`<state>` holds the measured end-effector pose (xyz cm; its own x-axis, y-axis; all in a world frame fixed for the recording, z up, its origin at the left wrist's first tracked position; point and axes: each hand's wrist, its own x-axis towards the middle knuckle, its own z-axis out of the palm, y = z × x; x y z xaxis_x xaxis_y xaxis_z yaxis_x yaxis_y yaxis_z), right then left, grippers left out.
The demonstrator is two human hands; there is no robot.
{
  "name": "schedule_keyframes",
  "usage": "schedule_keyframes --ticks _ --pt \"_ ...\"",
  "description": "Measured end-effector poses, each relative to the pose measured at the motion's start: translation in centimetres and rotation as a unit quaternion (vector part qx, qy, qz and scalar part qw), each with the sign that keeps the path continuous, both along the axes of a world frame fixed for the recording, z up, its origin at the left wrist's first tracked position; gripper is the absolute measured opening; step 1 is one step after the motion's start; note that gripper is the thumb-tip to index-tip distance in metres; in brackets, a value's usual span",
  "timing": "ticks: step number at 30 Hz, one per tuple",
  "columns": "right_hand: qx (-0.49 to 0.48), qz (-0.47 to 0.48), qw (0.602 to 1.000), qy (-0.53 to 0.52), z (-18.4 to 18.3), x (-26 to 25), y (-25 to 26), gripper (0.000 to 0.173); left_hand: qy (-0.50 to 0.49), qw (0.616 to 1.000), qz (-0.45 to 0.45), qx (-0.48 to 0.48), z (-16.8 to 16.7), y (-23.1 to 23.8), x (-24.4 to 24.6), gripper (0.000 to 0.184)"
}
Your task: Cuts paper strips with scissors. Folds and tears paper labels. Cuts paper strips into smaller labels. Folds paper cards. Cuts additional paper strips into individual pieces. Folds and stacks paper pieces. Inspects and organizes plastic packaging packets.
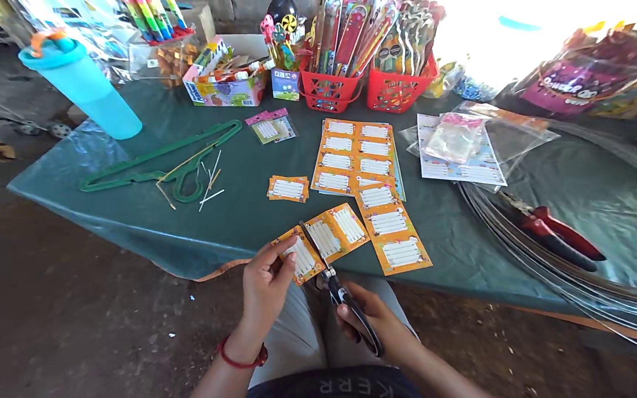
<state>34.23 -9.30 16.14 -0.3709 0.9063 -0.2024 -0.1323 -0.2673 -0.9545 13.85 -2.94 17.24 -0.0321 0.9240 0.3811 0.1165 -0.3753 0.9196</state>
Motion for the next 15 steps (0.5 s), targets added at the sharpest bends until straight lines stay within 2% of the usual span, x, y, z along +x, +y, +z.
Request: schedule_keyframes --ticks 6,7,10,11,12,15 --pt "0.01 0.0 1.0 -0.003 -0.1 0.0 0.0 0.055 -0.008 1.0 -0.011 -0.003 0.0 0.0 0.1 0.03" --pt "0.009 0.0 1.0 0.0 -0.2 0.0 -0.1 0.055 -0.019 1.0 -0.019 -0.003 0.0 -0.1 0.1 0.036" --pt "-0.001 -0.001 1.0 0.008 -0.1 0.0 -0.1 0.055 -0.005 1.0 -0.01 0.007 1.0 0.3 -0.8 0.072" --pt "-0.004 0.002 1.0 0.012 -0.1 0.1 0.0 0.057 0.015 1.0 0.009 0.016 1.8 0.7 -1.5 0.074" --pt "-0.006 0.006 1.0 0.015 -0.2 0.2 -0.1 0.057 0.039 0.998 0.031 0.03 2.7 1.4 -2.4 0.068" --pt "-0.006 0.016 1.0 0.02 -0.6 0.5 0.0 0.058 0.142 0.983 0.082 0.083 5.7 4.7 -5.6 0.032"
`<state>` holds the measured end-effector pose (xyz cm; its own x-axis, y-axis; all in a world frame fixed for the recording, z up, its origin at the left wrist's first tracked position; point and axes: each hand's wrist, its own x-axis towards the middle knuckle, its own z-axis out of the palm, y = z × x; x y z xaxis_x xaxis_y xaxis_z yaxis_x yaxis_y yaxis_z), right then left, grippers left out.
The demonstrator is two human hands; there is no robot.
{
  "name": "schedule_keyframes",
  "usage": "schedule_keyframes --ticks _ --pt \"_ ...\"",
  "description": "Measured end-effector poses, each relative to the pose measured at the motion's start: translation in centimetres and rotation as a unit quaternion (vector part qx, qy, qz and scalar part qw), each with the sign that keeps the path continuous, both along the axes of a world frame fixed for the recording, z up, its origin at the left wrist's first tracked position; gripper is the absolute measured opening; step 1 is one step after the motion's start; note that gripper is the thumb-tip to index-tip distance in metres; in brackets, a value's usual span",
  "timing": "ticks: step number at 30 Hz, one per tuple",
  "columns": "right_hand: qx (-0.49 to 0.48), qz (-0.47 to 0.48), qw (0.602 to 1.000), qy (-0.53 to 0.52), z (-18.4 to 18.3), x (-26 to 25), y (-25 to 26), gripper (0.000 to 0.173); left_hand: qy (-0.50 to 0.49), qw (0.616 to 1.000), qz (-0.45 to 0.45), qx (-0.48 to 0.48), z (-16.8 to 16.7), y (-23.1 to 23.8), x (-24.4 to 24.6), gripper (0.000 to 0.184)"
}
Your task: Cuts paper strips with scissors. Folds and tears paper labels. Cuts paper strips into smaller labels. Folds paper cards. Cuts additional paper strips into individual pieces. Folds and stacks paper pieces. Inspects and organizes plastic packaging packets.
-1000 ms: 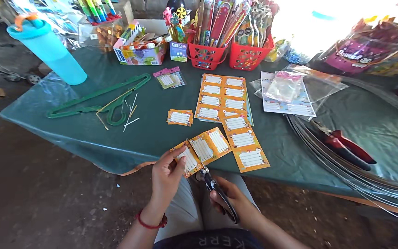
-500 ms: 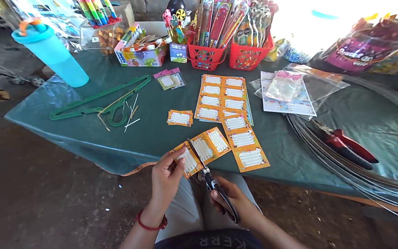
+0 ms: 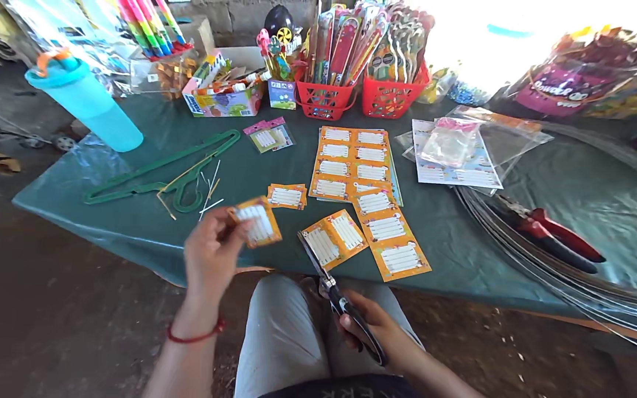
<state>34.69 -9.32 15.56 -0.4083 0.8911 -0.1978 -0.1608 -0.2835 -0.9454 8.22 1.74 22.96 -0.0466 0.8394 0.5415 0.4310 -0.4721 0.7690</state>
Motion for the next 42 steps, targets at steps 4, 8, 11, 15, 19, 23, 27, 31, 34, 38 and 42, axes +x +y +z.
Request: schedule_keyframes --ticks 4,8,11,15,19,23,27,31,34,38,42 --pt "-0.003 0.012 1.0 0.006 -0.2 0.0 0.1 0.064 0.177 0.982 -0.072 -0.006 3.4 5.6 -1.4 0.029" --pt "-0.001 0.017 1.0 -0.003 -0.1 -0.2 -0.2 0.063 0.247 0.948 -0.179 -0.091 4.2 10.0 1.8 0.029" --pt "0.003 0.021 1.0 -0.004 -0.2 -0.2 -0.3 0.063 0.294 0.935 -0.172 -0.098 3.7 11.6 3.5 0.026" --pt "0.011 0.033 0.999 -0.004 -0.5 0.3 -0.4 0.07 0.255 0.961 -0.1 -0.04 2.8 10.9 3.4 0.034" --pt "0.021 0.092 0.995 -0.012 -0.7 1.8 -0.9 0.075 0.26 0.956 -0.115 -0.072 1.1 5.7 4.5 0.034" --pt "0.063 0.156 0.985 0.026 -1.6 3.0 -1.7 0.067 0.362 0.911 -0.15 -0.13 -0.1 1.0 7.2 0.071" --pt "0.069 0.164 0.983 0.035 -1.9 3.2 -2.6 0.07 0.362 0.91 -0.144 -0.144 0.2 0.1 8.5 0.075" --pt "0.074 0.155 0.985 0.032 -2.0 3.5 -3.2 0.071 0.359 0.901 -0.158 -0.185 1.1 -0.1 8.4 0.072" --pt "0.07 0.154 0.985 0.033 -2.1 3.5 -3.4 0.071 0.332 0.916 -0.129 -0.185 1.1 -0.8 7.3 0.073" --pt "0.089 0.155 0.983 0.048 -2.1 3.6 -3.4 0.065 0.113 0.972 -0.111 -0.176 -1.2 -1.7 4.1 0.042" --pt "0.123 0.083 0.985 0.086 -1.9 3.0 -3.7 0.058 -0.389 0.881 -0.122 -0.24 -2.8 -3.8 2.7 0.018"
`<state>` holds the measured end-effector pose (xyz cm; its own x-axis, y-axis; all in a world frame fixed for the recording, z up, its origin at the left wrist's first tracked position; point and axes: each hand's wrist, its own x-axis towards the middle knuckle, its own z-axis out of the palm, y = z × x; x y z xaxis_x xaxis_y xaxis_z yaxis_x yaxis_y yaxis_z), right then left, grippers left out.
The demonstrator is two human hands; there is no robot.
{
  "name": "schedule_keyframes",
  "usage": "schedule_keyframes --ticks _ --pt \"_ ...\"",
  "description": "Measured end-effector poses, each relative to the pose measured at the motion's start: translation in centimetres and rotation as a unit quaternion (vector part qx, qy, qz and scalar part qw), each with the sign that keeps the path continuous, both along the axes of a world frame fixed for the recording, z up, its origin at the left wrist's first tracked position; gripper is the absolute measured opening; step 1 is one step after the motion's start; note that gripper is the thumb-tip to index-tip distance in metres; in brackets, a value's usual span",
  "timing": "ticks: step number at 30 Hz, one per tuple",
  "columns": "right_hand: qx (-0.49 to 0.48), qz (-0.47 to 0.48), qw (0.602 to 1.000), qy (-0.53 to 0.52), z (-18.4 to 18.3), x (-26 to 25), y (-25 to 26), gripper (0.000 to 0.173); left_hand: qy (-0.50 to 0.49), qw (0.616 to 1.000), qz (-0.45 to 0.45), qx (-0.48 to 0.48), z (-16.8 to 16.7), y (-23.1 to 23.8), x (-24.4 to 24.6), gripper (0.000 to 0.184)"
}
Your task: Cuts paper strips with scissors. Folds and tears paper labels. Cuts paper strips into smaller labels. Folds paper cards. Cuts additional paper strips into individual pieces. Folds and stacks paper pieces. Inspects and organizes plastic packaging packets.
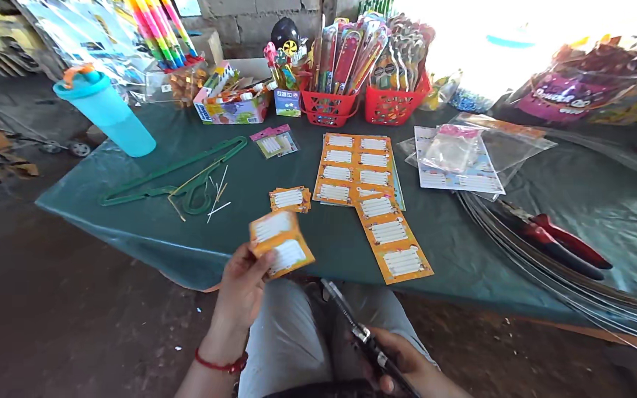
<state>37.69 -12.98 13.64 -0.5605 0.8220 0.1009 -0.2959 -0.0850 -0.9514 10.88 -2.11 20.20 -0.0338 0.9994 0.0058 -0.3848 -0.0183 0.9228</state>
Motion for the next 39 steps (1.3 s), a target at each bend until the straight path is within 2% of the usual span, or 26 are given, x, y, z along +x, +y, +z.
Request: schedule_keyframes --ticks 1,3,5,10,12,14,16,18,20,21,23,25,27,29,34,39 --pt "0.01 -0.042 0.999 0.002 0.3 -0.4 0.0 0.055 -0.083 0.996 0.016 -0.023 -0.2 -0.8 0.1 0.018" --pt "0.031 -0.138 0.99 0.001 1.0 -1.4 0.1 0.049 -0.16 0.986 0.017 -0.038 -1.0 -2.4 0.5 0.023" --pt "0.054 -0.209 0.976 0.013 1.3 -2.4 0.9 0.05 -0.152 0.987 -0.008 -0.046 -1.7 -4.3 1.7 0.031" --pt "0.09 -0.299 0.95 -0.005 2.0 -4.0 2.6 0.053 -0.122 0.986 -0.1 -0.058 -2.7 -7.2 4.8 0.029" --pt "0.095 -0.321 0.942 -0.02 2.5 -4.1 3.1 0.052 -0.127 0.982 -0.124 -0.062 -3.1 -7.7 5.3 0.031" --pt "0.11 -0.315 0.942 -0.023 2.9 -3.9 3.5 0.049 -0.105 0.983 -0.15 -0.012 -3.8 -7.9 4.9 0.031" --pt "0.126 -0.298 0.946 -0.024 3.3 -3.1 3.8 0.047 -0.029 0.982 -0.161 0.097 -4.5 -7.0 3.5 0.035" --pt "0.132 -0.288 0.948 -0.037 3.8 -2.3 3.8 0.047 0.068 0.973 -0.113 0.19 -3.5 -3.8 1.4 0.045" --pt "0.129 -0.274 0.952 -0.04 4.0 -1.4 3.5 0.048 0.176 0.951 -0.045 0.25 -1.5 0.3 -0.6 0.044" --pt "0.125 -0.264 0.956 -0.037 3.9 -1.2 3.3 0.048 0.257 0.925 -0.014 0.278 -0.7 2.5 -1.3 0.038" --pt "0.114 -0.248 0.961 -0.033 3.6 -1.2 3.0 0.048 0.435 0.849 0.001 0.302 0.9 7.0 -2.0 0.032" --pt "0.093 -0.243 0.965 -0.034 3.3 -1.4 2.5 0.047 0.561 0.785 -0.049 0.257 2.5 10.3 -1.3 0.036" --pt "0.068 -0.242 0.967 -0.045 3.2 -1.5 1.9 0.047 0.635 0.735 -0.108 0.214 3.4 12.6 -0.1 0.047" --pt "0.052 -0.239 0.968 -0.051 2.8 -1.3 1.4 0.047 0.671 0.701 -0.148 0.189 3.8 13.9 0.6 0.051" --pt "0.022 -0.237 0.969 -0.059 1.6 -0.4 0.5 0.047 0.675 0.693 -0.183 0.174 4.9 14.8 1.2 0.051" --pt "0.02 -0.236 0.969 -0.065 1.4 -0.6 0.3 0.047 0.668 0.677 -0.273 0.143 6.2 17.0 1.6 0.053"
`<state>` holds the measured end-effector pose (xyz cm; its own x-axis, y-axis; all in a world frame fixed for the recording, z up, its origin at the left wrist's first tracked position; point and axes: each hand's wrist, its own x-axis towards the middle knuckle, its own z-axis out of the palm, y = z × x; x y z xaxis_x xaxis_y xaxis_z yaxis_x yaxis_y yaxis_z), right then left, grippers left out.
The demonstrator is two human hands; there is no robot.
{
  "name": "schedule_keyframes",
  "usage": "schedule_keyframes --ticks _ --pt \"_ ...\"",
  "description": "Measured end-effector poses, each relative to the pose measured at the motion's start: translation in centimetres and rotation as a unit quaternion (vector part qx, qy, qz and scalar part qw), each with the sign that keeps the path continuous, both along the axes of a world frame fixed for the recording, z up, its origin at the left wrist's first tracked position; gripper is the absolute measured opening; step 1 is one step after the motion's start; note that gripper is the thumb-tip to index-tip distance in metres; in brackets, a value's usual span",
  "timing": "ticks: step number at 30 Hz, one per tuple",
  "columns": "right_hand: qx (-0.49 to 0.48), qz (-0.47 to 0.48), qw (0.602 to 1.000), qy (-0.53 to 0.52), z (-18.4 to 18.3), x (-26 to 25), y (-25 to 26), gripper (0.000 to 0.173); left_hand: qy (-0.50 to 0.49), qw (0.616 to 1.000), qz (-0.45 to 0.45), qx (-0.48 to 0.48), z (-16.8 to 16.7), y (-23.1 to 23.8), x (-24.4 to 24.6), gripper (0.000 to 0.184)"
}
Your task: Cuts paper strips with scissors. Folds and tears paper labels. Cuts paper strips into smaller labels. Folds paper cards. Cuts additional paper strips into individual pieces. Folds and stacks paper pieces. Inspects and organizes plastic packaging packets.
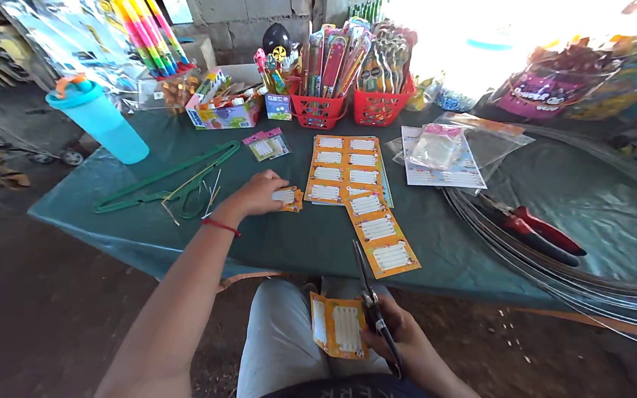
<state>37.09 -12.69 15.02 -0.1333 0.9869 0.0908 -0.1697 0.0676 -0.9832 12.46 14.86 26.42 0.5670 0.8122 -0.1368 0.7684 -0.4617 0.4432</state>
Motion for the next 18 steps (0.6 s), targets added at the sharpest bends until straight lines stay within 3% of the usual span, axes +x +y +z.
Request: schedule_keyframes --ticks 4,14,18 --pt "0.001 0.015 1.0 0.008 0.1 -0.4 -0.2 0.048 0.028 0.999 -0.02 -0.032 1.0 1.6 1.0 0.06" --pt "-0.031 0.024 0.999 0.023 -0.1 -0.8 -0.9 0.047 0.139 0.987 -0.042 -0.066 2.7 3.0 3.4 0.055" --pt "-0.028 0.025 0.999 0.03 -0.4 -0.9 -1.0 0.049 0.108 0.991 -0.046 -0.058 3.2 2.9 3.0 0.055"
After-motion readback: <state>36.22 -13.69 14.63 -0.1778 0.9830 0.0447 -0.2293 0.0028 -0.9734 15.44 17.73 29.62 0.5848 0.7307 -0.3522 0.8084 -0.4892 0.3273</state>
